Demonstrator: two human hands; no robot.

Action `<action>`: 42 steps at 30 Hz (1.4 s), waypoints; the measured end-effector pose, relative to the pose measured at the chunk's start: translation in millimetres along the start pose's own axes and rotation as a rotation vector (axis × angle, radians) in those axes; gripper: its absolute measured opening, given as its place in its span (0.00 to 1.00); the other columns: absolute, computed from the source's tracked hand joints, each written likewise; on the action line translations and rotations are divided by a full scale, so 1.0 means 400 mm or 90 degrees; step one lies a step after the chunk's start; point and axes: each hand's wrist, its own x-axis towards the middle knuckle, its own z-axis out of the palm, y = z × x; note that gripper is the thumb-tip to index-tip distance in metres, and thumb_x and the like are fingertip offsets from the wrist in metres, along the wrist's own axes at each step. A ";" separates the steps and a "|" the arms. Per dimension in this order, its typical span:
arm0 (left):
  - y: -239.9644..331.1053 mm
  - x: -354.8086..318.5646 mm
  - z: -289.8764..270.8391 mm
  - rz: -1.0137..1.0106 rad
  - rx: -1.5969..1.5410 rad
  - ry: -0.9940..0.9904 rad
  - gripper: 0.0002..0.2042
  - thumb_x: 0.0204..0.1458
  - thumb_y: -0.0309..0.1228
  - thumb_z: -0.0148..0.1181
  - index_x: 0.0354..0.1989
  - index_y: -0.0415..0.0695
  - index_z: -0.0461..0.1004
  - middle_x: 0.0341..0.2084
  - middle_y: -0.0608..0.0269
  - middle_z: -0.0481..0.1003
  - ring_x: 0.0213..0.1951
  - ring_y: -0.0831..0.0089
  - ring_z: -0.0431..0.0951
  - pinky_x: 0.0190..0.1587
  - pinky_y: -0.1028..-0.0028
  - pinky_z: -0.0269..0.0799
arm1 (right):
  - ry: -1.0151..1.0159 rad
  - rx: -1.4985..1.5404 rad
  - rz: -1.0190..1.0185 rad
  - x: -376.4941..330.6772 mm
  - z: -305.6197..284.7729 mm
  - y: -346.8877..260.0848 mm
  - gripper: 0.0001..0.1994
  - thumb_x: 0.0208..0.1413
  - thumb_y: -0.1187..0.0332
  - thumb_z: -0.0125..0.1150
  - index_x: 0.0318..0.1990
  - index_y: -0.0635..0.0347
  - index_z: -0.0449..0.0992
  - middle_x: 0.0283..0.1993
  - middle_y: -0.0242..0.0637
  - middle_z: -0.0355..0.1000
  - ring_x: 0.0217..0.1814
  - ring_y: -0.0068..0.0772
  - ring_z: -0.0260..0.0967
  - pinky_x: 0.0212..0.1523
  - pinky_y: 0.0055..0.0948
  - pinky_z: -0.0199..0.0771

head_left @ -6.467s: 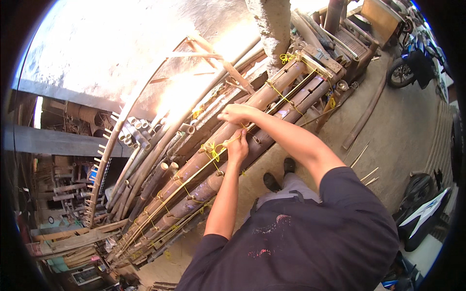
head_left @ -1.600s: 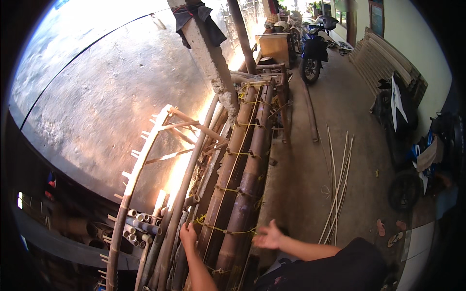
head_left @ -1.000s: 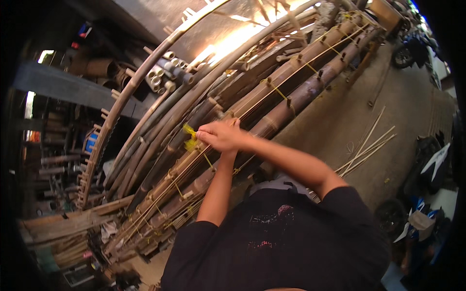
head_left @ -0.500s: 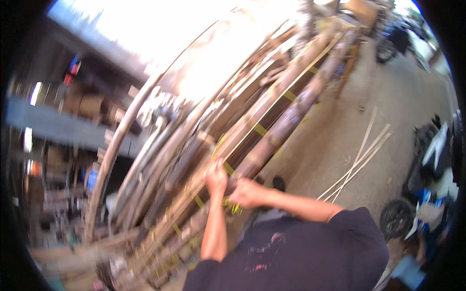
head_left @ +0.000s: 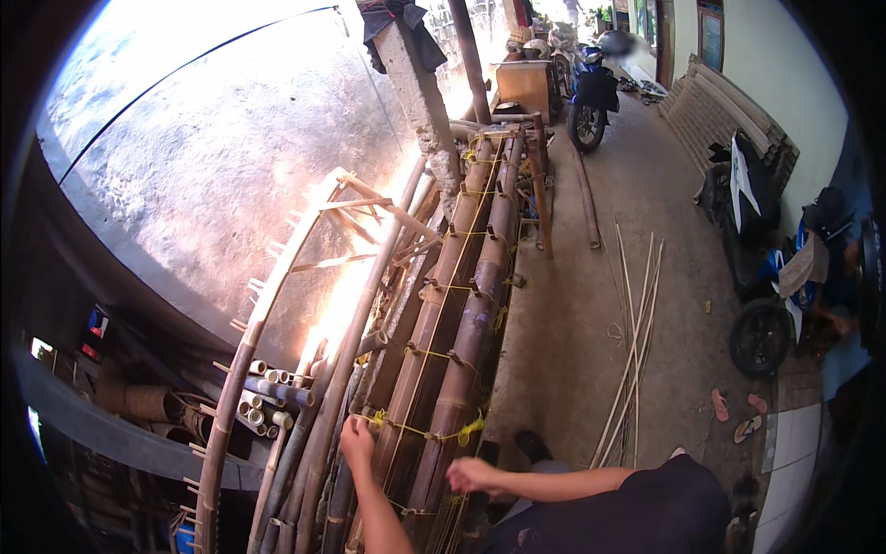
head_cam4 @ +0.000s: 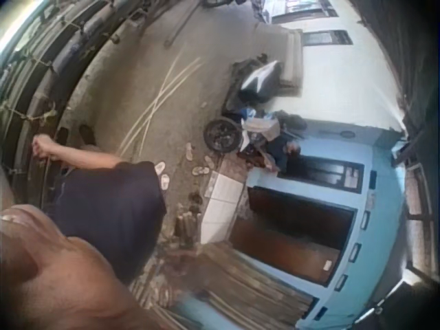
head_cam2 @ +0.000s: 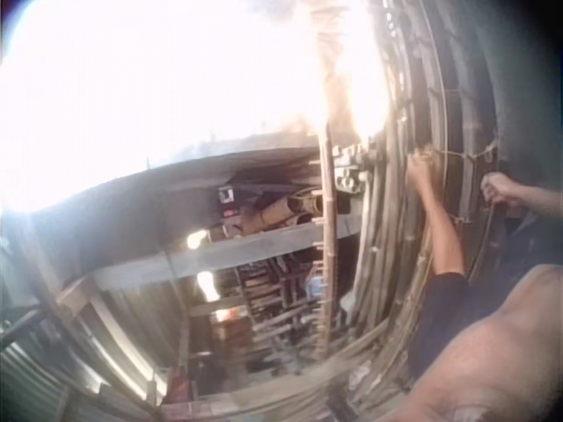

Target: The person ties thin bamboo sticks to a larger bamboo rack using yellow string. They wrap the string around the sticks and rack, then tie knots to secure them in place.

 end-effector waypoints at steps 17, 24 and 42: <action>-0.237 -0.408 -0.094 0.039 0.085 0.139 0.15 0.61 0.43 0.54 0.44 0.44 0.75 0.36 0.45 0.78 0.41 0.50 0.77 0.47 0.55 0.69 | -0.530 -0.823 -0.631 0.006 0.674 -0.140 0.23 0.63 0.45 0.43 0.47 0.47 0.81 0.46 0.40 0.79 0.49 0.44 0.76 0.51 0.41 0.73; -0.202 -0.416 -0.171 -0.080 0.046 0.038 0.14 0.61 0.42 0.50 0.43 0.48 0.78 0.36 0.46 0.78 0.40 0.41 0.77 0.42 0.48 0.70 | -0.346 -0.620 -0.248 0.181 0.575 -0.208 0.26 0.67 0.46 0.44 0.32 0.59 0.79 0.26 0.37 0.73 0.34 0.31 0.70 0.37 0.31 0.68; -0.310 -0.152 -0.162 -0.201 0.118 0.046 0.13 0.60 0.40 0.49 0.43 0.54 0.80 0.40 0.40 0.78 0.44 0.43 0.78 0.46 0.50 0.73 | -0.262 -1.119 -0.677 -0.101 0.304 0.080 0.16 0.57 0.61 0.56 0.20 0.59 0.76 0.24 0.44 0.75 0.35 0.43 0.75 0.58 0.39 0.67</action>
